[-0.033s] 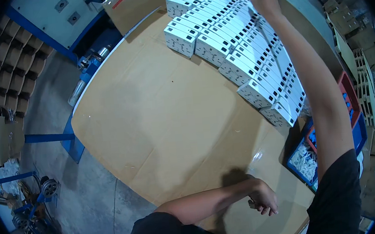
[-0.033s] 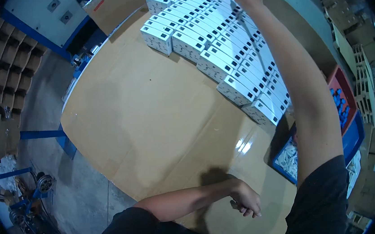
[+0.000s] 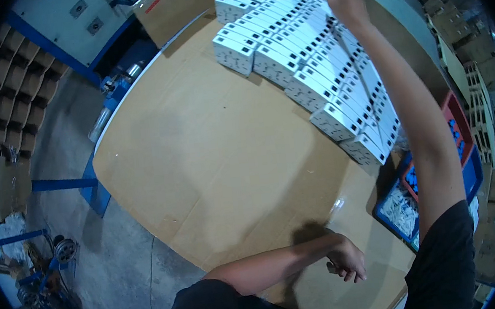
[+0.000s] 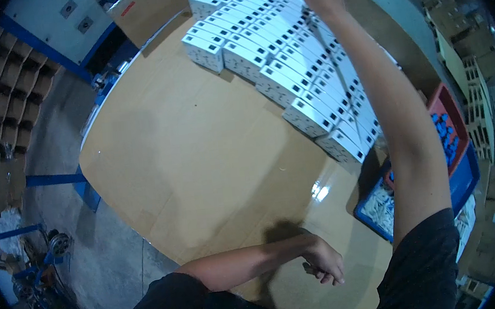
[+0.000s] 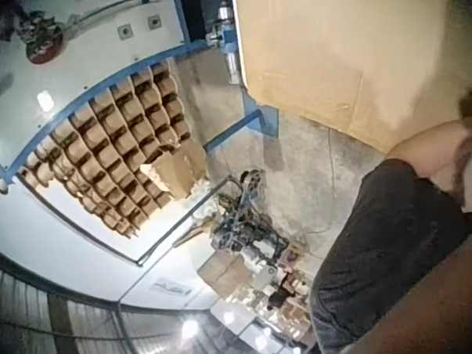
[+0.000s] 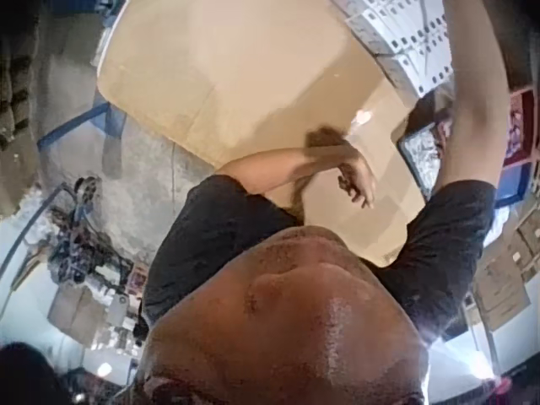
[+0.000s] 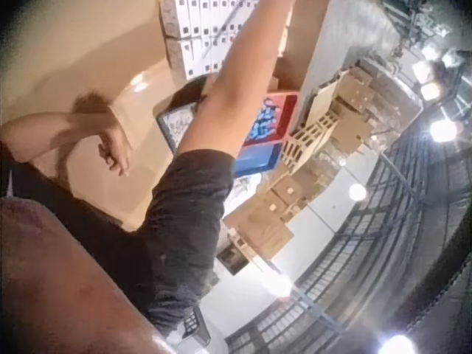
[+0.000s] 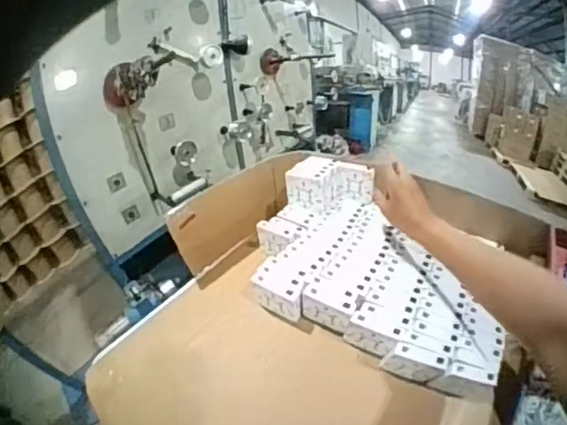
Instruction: The person assembles small electrical components by hand. They open a white box, place a small plastic bag containing white connectors into it, add a blue plastic cap, and then close the box. The person repeats this process with another box.
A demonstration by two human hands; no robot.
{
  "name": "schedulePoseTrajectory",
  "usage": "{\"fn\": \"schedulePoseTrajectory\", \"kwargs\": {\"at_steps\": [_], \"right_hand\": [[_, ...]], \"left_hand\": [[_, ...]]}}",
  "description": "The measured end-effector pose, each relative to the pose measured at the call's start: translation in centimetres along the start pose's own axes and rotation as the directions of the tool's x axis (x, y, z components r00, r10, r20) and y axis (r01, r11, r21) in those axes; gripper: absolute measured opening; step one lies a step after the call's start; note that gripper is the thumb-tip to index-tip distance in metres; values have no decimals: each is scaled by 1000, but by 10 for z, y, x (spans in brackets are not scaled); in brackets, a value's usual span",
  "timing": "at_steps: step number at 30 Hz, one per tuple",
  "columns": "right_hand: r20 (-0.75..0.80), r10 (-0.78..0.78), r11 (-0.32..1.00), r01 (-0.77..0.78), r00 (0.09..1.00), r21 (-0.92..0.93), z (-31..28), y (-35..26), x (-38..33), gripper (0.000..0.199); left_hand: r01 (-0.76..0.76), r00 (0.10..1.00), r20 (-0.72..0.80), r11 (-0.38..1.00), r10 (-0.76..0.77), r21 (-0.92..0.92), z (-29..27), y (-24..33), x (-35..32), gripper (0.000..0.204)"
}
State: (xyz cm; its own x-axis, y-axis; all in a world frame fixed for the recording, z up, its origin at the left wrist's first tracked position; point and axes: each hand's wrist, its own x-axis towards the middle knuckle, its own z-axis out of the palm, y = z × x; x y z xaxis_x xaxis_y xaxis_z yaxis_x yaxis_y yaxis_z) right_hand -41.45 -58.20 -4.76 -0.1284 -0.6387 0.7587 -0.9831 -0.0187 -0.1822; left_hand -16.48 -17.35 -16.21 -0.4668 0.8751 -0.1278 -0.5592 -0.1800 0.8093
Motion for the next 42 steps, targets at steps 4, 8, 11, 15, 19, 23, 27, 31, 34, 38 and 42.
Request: {"fn": "schedulePoseTrajectory", "kwargs": {"at_steps": [4, 8, 11, 15, 19, 23, 27, 31, 34, 38, 42], "right_hand": [[12, -162, 979, 159, 987, 127, -106, -62, -75, 27], [171, 34, 992, -55, 985, 116, -247, -116, -214, 25], [86, 562, 793, -565, 823, 226, -351, -145, -349, 13], [109, 881, 462, -887, 461, 20, -465, -235, -511, 13], [73, 878, 474, -880, 474, 8, -544, -296, -583, 10], [39, 937, 343, -935, 347, 84, -588, -306, -611, 13], [137, 935, 295, -931, 328, 215, -566, -298, -614, 15], [194, 903, 308, -891, 384, 333, -527, -299, -580, 14], [259, 847, 393, -874, 465, 284, -507, -291, -587, 15], [263, 855, 336, -864, 447, 374, -487, -289, -612, 16], [273, 885, 221, -857, 376, 466, -483, -280, -613, 17]], "left_hand": [[-49, 999, -25, 997, 47, -57, -3, -10, 10, 42], [-105, 994, -11, 990, 104, -97, -16, -27, 23, 41], [6, 998, -69, 999, -9, -39, -3, -12, 18, 39], [-19, 999, -48, 996, 15, -89, -10, -14, 8, 34], [-36, 995, -100, 979, 17, -200, -7, -7, -10, 35], [-104, 969, -243, 956, 36, -274, -1, -1, -15, 39], [-375, 871, -401, 912, 285, -166, 3, -8, -10, 32], [-525, 159, -915, 817, 370, 239, 61, -25, 11, 25], [-271, -194, -802, 755, 565, 597, 124, -69, 22, 15], [231, -239, -676, 717, 697, 658, 186, -112, 33, 14], [385, -273, -615, 670, 740, 635, 186, -114, 38, 17]]}}
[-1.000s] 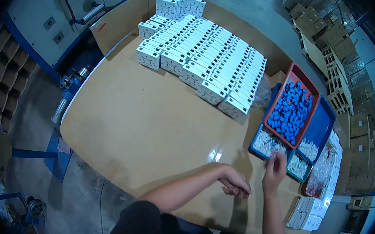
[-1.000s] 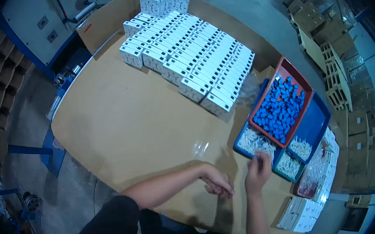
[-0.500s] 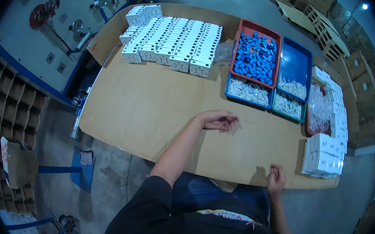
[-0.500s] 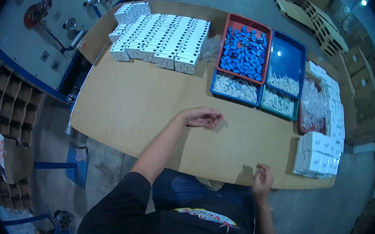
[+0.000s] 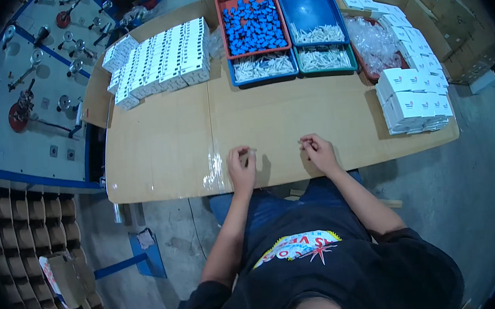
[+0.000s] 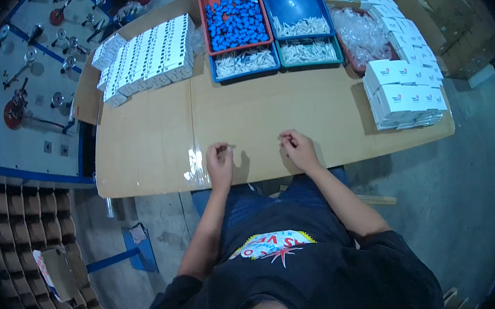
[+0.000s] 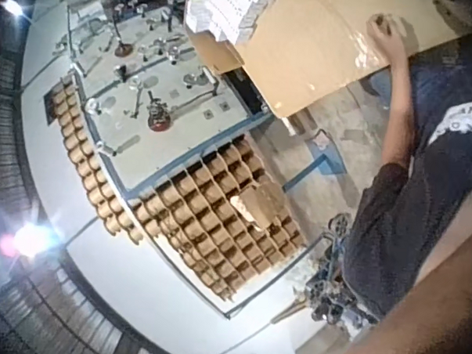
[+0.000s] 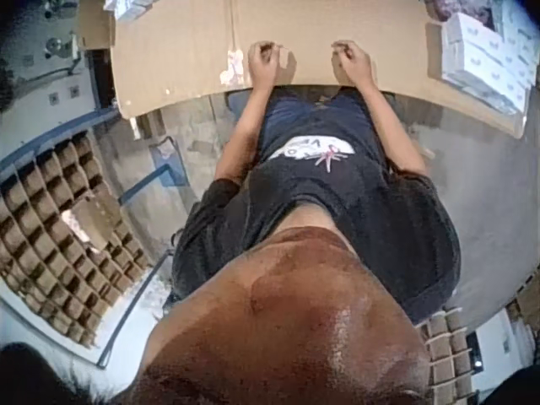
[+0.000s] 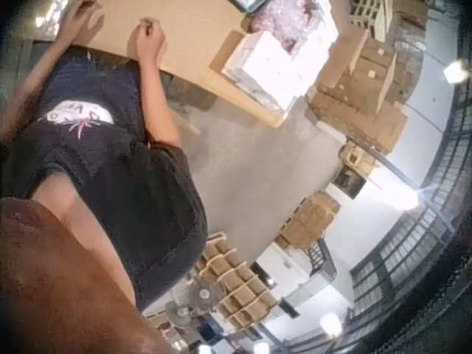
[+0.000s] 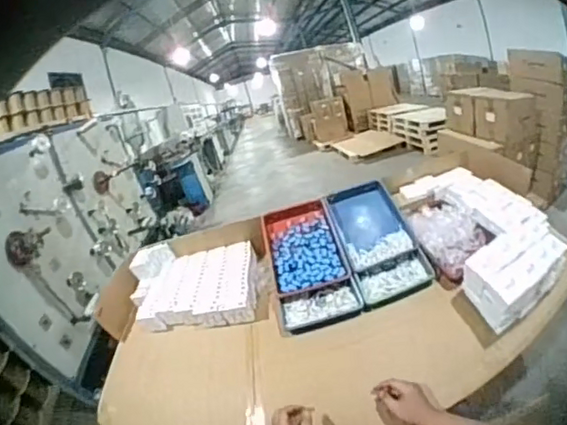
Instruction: The person assembles small electrical components by hand. They open a white box, place a small plastic bag containing white connectors into it, add a blue plastic cap, and then close the box. The person repeats this process with another box.
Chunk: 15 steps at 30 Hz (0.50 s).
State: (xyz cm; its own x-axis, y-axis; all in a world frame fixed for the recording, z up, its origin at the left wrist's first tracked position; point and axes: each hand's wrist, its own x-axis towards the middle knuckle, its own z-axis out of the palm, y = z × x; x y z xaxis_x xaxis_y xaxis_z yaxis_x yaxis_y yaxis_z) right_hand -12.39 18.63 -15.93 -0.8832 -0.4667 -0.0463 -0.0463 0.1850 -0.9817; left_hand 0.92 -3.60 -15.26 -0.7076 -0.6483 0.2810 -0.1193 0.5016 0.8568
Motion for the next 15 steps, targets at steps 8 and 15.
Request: {"fn": "schedulePoseTrajectory", "kwargs": {"at_steps": [8, 15], "right_hand": [[133, 131, 962, -158, 982, 223, -20, 0, 13, 18], [164, 112, 937, -159, 980, 311, -24, 8, 17, 18]], "left_hand": [[-192, 981, 68, 952, 181, 239, -2, 10, -4, 12], [-190, 982, 52, 964, 184, 187, -4, 5, -3, 11]]}}
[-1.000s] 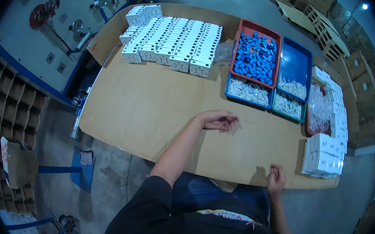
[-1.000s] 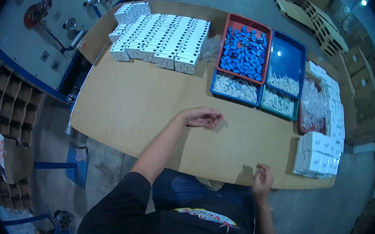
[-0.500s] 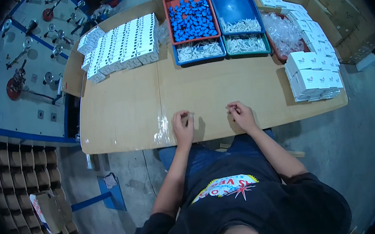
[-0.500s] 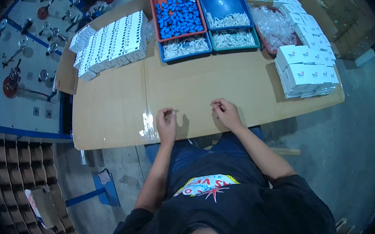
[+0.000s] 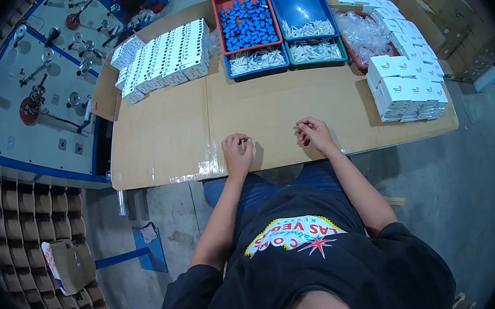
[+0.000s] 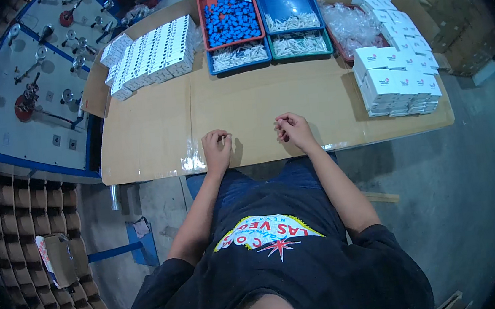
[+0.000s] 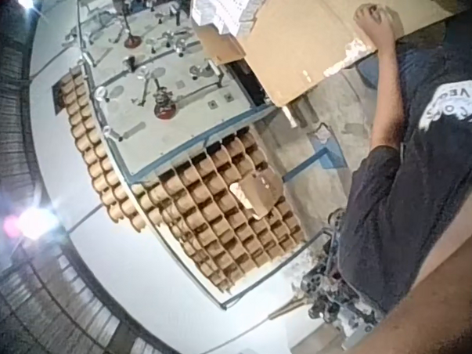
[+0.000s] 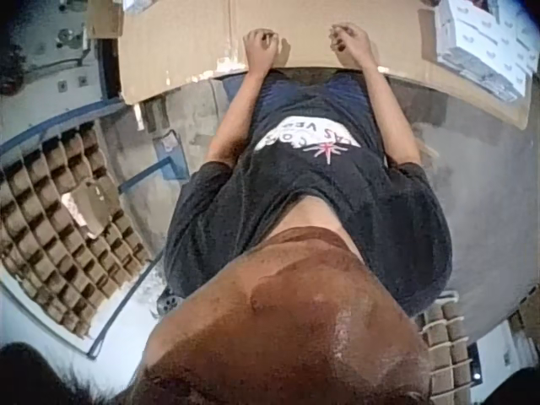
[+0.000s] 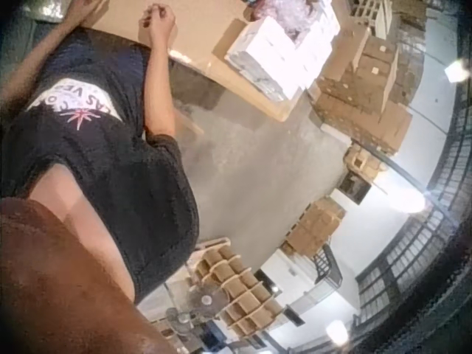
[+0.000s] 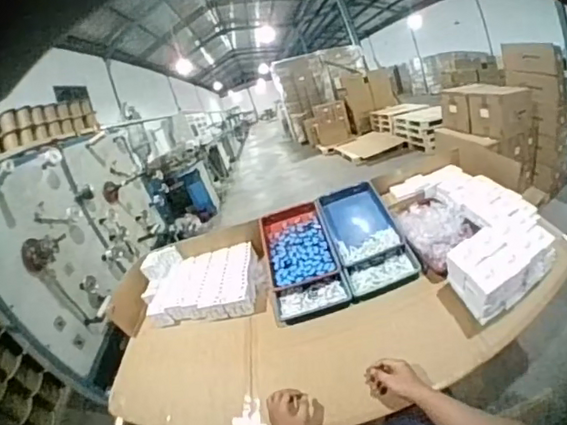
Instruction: The person assembles small electrical components by hand. They open a white box, place a small plastic bag containing white connectors into it, add a blue plastic cap, and then close the box. The person repeats this process with another box.
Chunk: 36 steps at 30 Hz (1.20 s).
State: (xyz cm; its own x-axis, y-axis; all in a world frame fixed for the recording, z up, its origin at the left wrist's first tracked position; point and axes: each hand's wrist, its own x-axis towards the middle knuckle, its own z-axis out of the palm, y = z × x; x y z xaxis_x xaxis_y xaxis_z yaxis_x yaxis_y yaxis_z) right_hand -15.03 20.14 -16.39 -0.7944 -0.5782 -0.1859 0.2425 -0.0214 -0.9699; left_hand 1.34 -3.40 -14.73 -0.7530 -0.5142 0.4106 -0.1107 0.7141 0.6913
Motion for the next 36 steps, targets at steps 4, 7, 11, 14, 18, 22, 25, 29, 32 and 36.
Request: {"fn": "schedulePoseTrajectory", "kwargs": {"at_steps": [4, 7, 11, 14, 18, 22, 25, 29, 32, 36], "right_hand": [[-16, -1, 1000, 1, 1000, 7, -4, 2, -2, 17], [-24, 10, 1000, -10, 1000, 1, 0, 1, -6, 14], [-26, -1, 1000, 1, 1000, 4, 5, 3, -8, 13], [-7, -38, 999, 38, 999, -12, 7, 8, -9, 13], [-5, -89, 994, 89, 996, -66, 10, 7, -13, 12], [-24, -141, 985, 138, 990, -99, 14, -4, -20, 14], [-94, -240, 962, 224, 966, -153, 10, -9, -23, 18], [-251, -369, 908, 290, 895, -301, -11, -59, -35, 22], [-376, -560, 812, 396, 738, -430, -46, -89, -42, 21], [-473, -716, 671, 321, 513, -669, -129, -138, -51, 21]], "left_hand": [[-25, 1000, -13, 999, 25, 27, 9, -3, 3, 10], [-27, 1000, -6, 997, 28, 65, 10, -10, 1, 9], [12, 1000, 13, 998, -12, 57, 10, -4, 1, 9], [84, 996, 28, 996, -84, -8, 10, 3, 3, 9], [102, 994, 24, 995, -102, 10, 11, -2, 3, 9], [0, 998, 70, 1000, -2, 24, 20, 28, 7, 11], [-225, 941, 236, 969, 243, -100, 35, 73, 9, 13], [-297, 861, 357, 928, 363, -226, 73, 101, -1, 15], [-364, 786, 435, 898, 439, -248, 94, 121, -1, 22], [-381, 779, 451, 901, 435, -209, 110, 130, -5, 28]]}}
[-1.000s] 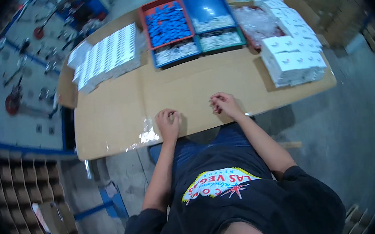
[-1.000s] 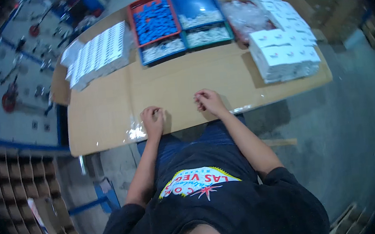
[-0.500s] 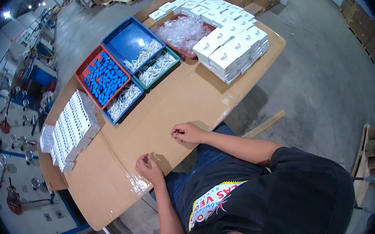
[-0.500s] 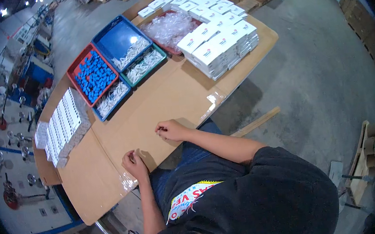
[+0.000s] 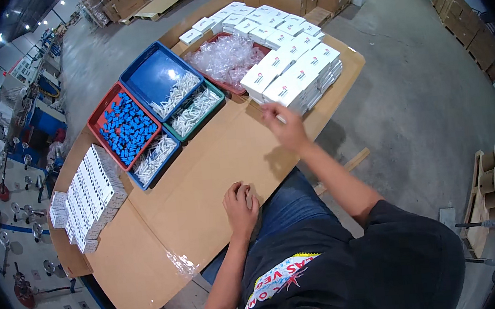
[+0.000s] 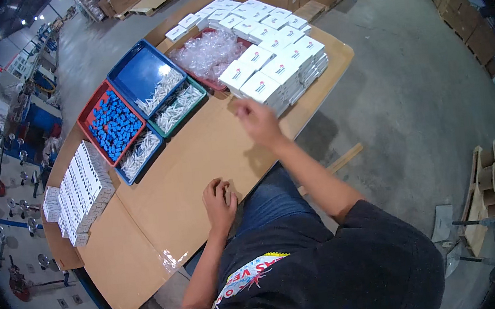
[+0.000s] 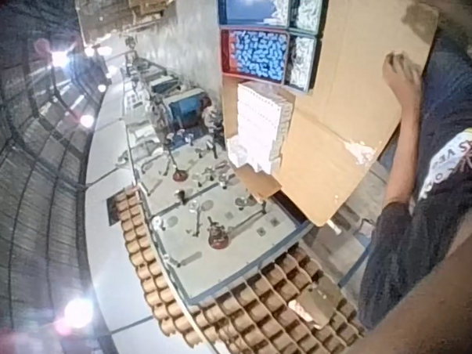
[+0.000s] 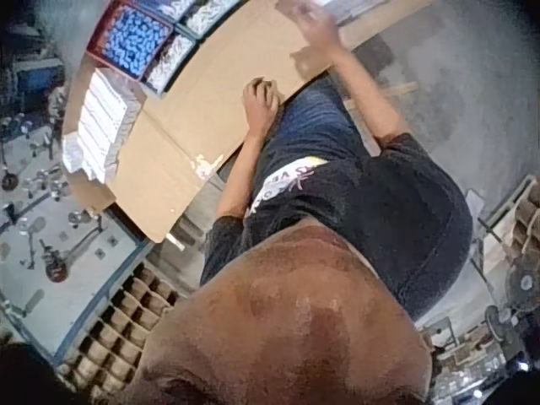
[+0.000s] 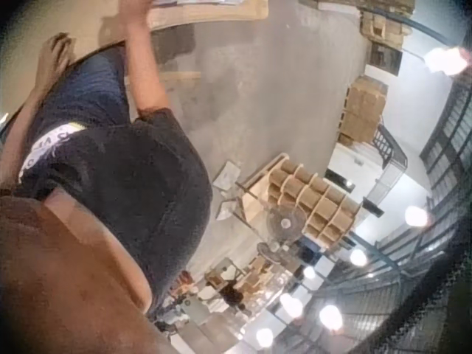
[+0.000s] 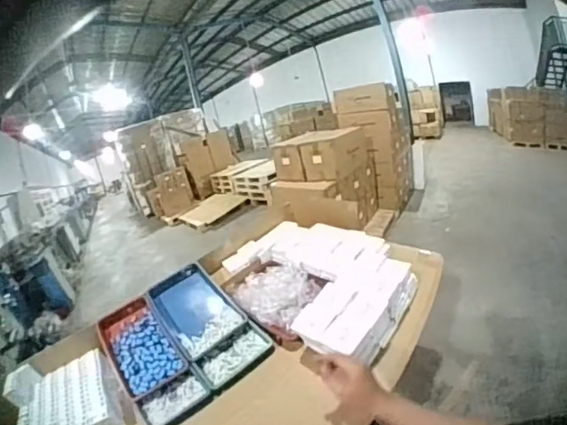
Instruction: The person assembles small electrical components by hand. They open a white box, place a small plastic bag containing white connectors into it, add a blue plastic cap, and then close the box. The person repeats this process with another box.
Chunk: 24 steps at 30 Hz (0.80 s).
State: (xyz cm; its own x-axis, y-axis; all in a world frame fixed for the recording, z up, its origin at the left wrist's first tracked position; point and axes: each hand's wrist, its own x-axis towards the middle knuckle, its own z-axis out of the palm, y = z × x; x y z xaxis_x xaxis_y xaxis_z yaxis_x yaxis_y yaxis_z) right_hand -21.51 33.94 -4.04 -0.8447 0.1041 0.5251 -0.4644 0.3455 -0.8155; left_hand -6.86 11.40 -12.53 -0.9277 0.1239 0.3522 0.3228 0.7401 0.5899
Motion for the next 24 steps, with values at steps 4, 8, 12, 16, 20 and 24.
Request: {"fn": "schedulePoseTrajectory", "kwargs": {"at_steps": [4, 8, 12, 16, 20, 24], "right_hand": [[-178, -153, 928, 79, 972, -364, -78, 41, 69, 24], [-302, -33, 701, -193, 953, -687, -144, 88, 106, 45], [-272, 261, 530, -373, 926, -761, -165, 115, 112, 74], [-288, 300, 586, -414, 910, -697, -170, 120, 116, 80], [-378, 318, 632, -491, 870, -600, -176, 114, 121, 81], [-434, 284, 724, -488, 855, -488, -192, 116, 125, 70]], "left_hand": [[35, 999, 25, 999, -35, 5, -1, -5, -2, 30], [64, 997, 39, 998, -64, 4, 0, -2, 2, 30], [76, 996, 36, 997, -76, -10, 0, -2, 2, 31], [69, 997, 42, 998, -70, 11, 0, -5, 1, 30], [62, 997, 38, 998, -62, -1, -2, -6, 0, 30], [60, 998, 36, 998, -59, -23, -2, -6, -1, 30]]}}
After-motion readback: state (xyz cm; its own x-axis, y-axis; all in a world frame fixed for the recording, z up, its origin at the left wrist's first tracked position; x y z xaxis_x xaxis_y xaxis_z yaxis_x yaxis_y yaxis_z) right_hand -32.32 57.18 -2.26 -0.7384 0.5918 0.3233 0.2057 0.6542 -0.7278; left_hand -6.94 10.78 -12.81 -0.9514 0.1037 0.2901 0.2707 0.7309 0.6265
